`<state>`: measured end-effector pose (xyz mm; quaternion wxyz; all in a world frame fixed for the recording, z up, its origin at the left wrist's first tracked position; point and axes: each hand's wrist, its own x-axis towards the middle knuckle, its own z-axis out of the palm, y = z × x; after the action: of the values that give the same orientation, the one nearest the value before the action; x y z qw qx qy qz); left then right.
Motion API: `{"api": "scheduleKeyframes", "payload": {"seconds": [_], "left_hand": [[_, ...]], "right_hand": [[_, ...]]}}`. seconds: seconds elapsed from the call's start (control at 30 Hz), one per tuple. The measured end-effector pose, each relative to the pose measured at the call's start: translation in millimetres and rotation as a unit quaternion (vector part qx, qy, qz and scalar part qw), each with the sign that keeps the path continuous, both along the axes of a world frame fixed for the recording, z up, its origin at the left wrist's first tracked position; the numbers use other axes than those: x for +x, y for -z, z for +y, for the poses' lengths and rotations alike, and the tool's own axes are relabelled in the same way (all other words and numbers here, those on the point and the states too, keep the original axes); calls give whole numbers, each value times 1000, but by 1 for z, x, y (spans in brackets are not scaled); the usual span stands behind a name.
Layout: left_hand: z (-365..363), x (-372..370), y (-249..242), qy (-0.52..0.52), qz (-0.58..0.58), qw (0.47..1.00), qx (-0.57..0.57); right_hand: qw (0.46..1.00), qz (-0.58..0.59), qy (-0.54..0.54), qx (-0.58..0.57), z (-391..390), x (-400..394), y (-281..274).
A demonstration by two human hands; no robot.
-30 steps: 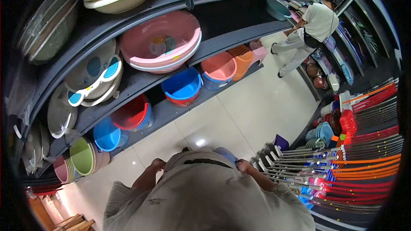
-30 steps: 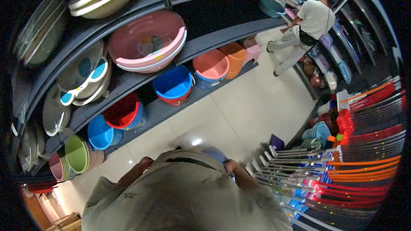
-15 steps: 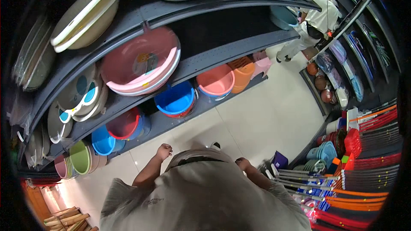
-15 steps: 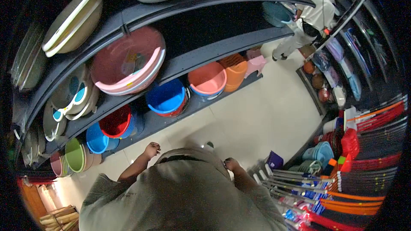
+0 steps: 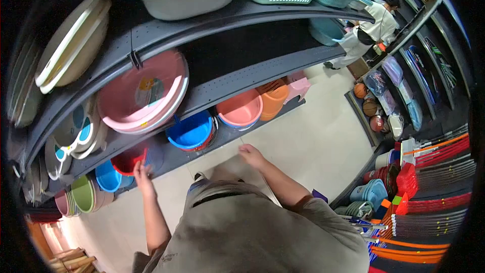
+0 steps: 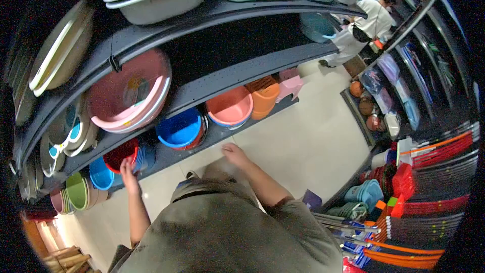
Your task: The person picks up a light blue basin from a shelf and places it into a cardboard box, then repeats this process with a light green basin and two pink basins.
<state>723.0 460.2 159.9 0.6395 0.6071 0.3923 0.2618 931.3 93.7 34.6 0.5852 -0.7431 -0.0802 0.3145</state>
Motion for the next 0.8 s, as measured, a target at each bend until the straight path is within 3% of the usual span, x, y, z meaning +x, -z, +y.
{"api": "scheduleKeyframes", "payload": {"seconds": [0.03,0.1,0.17,0.23,0.33,0.5,0.6,0.8], "left_hand": [[13,4,-10,-6,-17,1000,11],[41,15,-23,-15,-101,995,-16],[48,37,-64,-13,-111,994,10],[61,57,-82,12,-121,992,26],[72,85,-103,14,-100,989,104],[113,105,-82,9,-139,978,154],[125,105,-81,30,-76,975,205],[140,114,-89,53,-66,975,204]], "right_hand": [[999,30,5,19,28,10,-39],[985,-158,39,58,77,26,-88],[965,-165,63,195,124,53,-121],[966,-228,83,90,151,61,-191],[912,-389,108,71,195,80,-214],[924,-376,64,-21,243,78,-215],[922,-374,96,28,262,71,-201],[920,-368,132,31,268,72,-203]]}}
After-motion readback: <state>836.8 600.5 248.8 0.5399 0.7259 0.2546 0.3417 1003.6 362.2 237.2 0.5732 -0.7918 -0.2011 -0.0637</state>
